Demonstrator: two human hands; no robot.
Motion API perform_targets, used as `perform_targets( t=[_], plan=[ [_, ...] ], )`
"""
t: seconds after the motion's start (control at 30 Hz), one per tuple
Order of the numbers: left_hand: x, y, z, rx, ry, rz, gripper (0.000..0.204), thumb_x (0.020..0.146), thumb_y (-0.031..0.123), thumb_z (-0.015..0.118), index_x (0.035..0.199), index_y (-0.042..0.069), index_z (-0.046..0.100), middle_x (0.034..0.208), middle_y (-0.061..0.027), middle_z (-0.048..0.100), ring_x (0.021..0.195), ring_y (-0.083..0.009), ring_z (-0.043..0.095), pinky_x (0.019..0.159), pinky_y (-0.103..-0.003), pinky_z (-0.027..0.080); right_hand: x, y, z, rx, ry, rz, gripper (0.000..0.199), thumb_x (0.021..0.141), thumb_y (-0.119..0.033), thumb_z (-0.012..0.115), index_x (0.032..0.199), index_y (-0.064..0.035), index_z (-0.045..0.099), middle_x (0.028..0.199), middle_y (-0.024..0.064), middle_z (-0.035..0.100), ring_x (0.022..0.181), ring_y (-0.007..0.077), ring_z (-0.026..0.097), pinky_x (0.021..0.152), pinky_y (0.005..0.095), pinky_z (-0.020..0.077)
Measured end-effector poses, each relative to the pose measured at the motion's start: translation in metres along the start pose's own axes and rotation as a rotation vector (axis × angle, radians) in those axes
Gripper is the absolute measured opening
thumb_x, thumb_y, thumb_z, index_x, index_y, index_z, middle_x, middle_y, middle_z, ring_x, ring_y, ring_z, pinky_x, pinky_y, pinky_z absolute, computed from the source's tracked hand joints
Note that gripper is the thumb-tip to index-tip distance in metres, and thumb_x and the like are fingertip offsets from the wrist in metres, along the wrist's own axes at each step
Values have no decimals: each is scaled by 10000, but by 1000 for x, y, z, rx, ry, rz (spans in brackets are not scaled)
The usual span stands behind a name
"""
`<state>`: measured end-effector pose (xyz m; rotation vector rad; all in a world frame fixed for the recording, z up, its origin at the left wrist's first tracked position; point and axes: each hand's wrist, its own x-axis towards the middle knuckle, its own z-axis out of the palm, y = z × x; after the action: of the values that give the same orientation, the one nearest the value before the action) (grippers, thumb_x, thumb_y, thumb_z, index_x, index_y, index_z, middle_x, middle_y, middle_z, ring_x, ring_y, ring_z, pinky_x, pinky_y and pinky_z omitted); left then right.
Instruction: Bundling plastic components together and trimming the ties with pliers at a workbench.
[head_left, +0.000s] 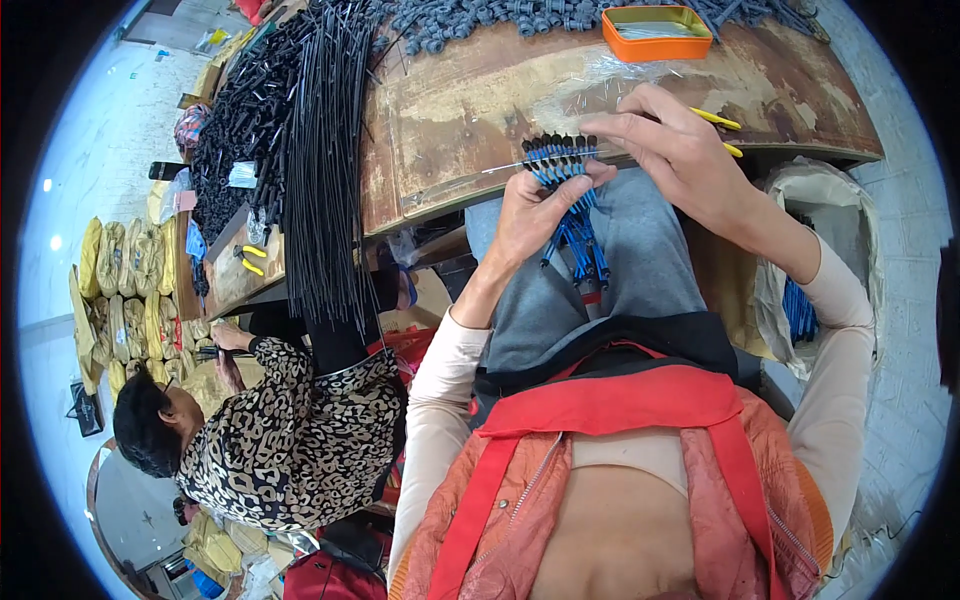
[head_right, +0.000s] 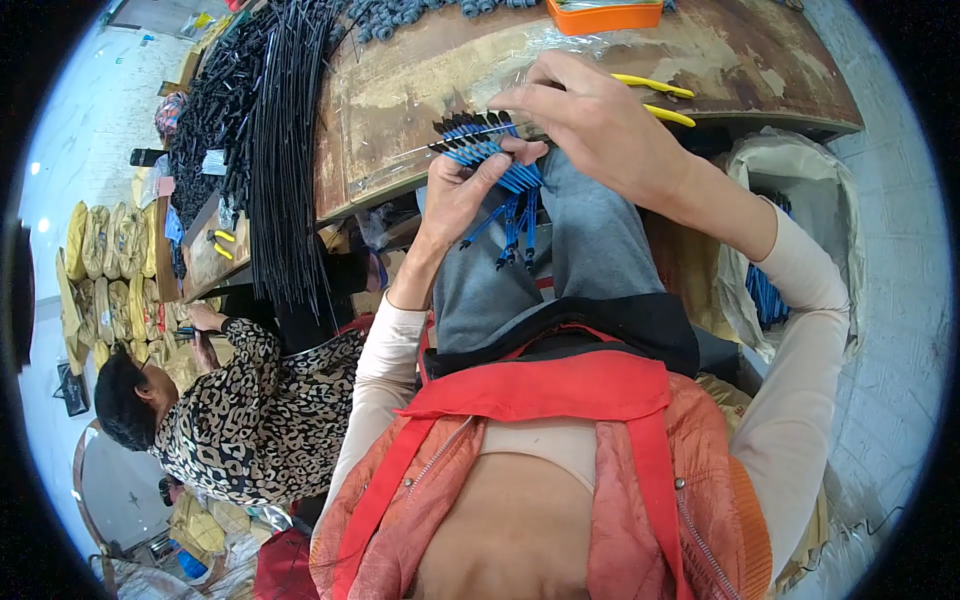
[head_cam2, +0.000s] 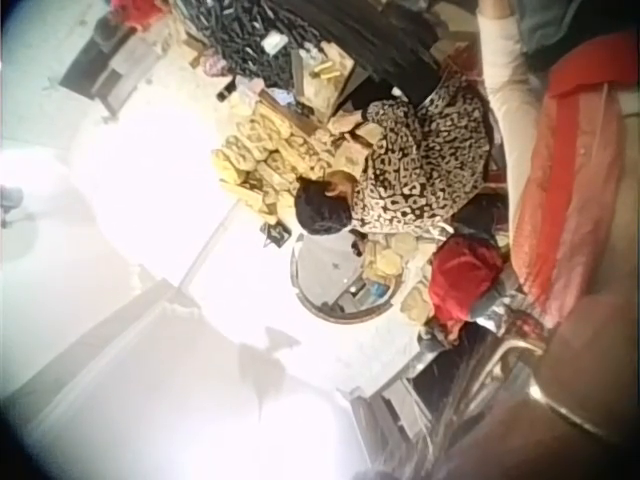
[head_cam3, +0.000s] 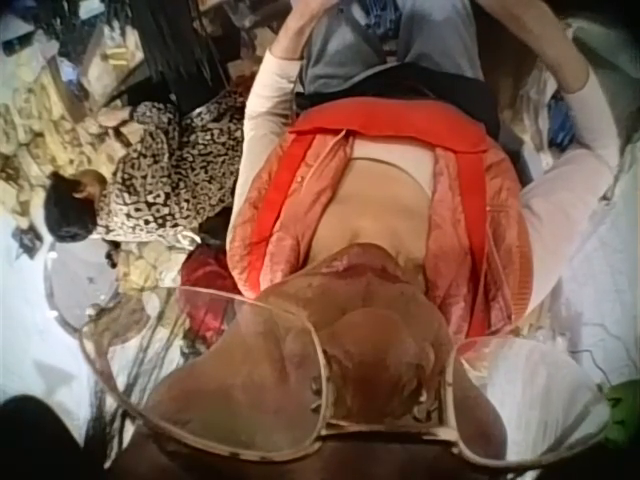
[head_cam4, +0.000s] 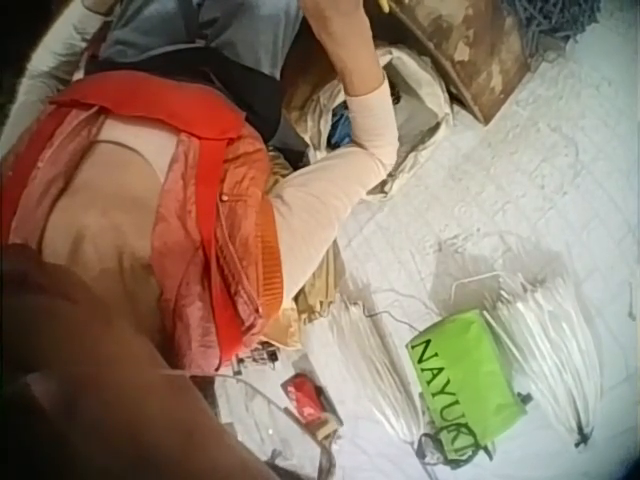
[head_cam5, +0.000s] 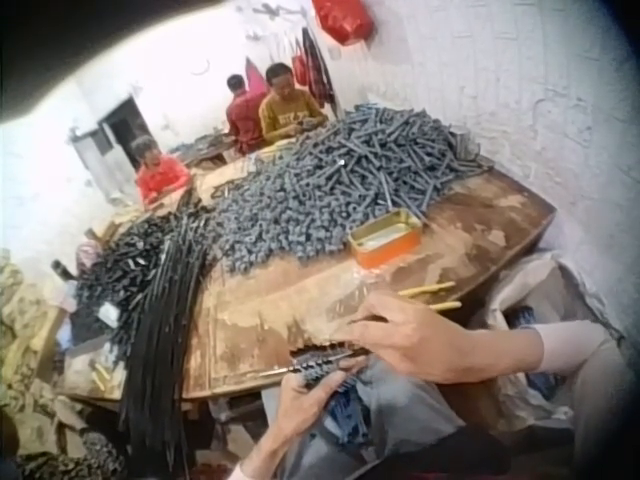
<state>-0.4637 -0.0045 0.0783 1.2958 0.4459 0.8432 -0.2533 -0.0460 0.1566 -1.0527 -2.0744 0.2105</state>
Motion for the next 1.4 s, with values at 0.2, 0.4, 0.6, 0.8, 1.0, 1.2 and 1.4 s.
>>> perform_targets(
  t=[0.2,0.4,0.6,0.8,1.0,1.2,1.4],
  plan=[
    [-1,1,4,-18,47,0,241,972,77,583,1173,-45,638,1106,-159,697,1072,-210,653,953,-324,506,0,-4,4,-34,27,36,402,844,80,571,1208,-75,645,963,114,519,874,255,558,759,343,457],
    [-1,0,3,8,38,12,248,975,105,589,1163,-47,642,1101,-157,699,1075,-203,650,949,-324,502,3,-4,-1,-116,27,-41,402,832,88,573,1192,-76,648,968,119,525,881,266,561,763,355,462],
    [-1,4,7,74,50,57,245,977,121,590,1149,-42,653,1096,-142,702,1058,-193,653,945,-318,501,1,-8,7,-45,47,19,416,816,85,583,1202,-62,631,989,124,529,892,270,560,777,354,461],
    [0,4,6,82,31,32,233,979,112,583,1137,-38,665,1093,-125,706,1044,-180,654,926,-313,505,4,-7,7,-91,64,-70,396,843,90,564,1206,-56,624,989,123,523,887,265,556,769,350,456],
    [-1,4,8,64,50,17,229,973,108,592,1135,-36,667,1086,-124,709,1043,-176,653,922,-308,505,2,-7,8,21,43,34,409,835,101,553,1205,-57,628,986,116,512,860,245,548,746,329,454],
    [-1,8,7,58,33,5,219,971,101,593,1124,-38,665,1083,-131,708,1045,-177,652,923,-310,505,3,-4,5,-13,27,-21,361,883,85,529,1198,-57,634,983,112,519,856,233,550,747,317,445],
    [1,2,10,40,34,0,215,967,98,599,1120,-38,665,1080,-131,708,1042,-173,650,927,-309,501,2,-6,8,134,32,87,300,916,68,517,1169,-42,633,984,107,528,866,235,557,761,326,453]
  ],
)
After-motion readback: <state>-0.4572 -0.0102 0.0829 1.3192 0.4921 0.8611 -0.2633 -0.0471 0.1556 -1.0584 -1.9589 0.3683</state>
